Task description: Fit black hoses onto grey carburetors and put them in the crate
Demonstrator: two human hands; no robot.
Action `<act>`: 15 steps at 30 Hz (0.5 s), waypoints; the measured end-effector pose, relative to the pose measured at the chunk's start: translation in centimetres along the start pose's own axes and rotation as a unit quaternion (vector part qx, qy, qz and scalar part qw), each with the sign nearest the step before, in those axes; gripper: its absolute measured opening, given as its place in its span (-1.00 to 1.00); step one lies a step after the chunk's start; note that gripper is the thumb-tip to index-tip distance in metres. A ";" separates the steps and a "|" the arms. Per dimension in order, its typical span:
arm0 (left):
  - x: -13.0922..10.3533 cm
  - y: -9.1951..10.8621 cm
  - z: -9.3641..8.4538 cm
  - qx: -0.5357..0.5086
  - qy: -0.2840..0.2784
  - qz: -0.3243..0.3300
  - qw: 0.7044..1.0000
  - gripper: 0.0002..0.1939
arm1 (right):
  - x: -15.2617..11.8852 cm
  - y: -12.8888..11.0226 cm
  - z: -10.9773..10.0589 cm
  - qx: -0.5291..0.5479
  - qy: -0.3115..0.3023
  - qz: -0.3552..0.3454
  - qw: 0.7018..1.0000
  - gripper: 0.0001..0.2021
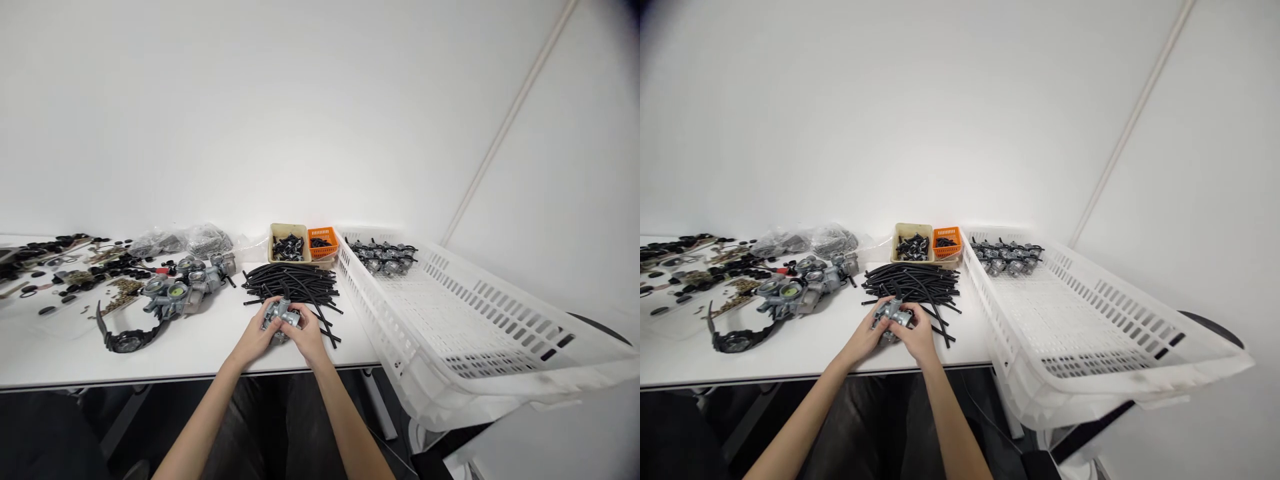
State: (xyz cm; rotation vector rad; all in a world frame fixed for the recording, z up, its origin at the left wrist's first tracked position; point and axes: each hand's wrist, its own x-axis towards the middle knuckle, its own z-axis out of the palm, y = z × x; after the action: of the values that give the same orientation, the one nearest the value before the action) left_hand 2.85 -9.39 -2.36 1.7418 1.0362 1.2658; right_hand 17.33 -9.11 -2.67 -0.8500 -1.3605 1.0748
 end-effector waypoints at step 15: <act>-0.3 0.5 -0.3 -0.342 0.104 -0.158 0.921 -0.50 | 0.1 -0.5 -0.2 -0.053 0.076 -0.040 0.995 -0.69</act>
State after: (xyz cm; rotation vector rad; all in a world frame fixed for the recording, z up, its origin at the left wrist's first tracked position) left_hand 2.61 -9.86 -1.95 0.8882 0.8051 1.3970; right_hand 17.54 -9.14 -2.18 -0.9281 -1.3201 0.8639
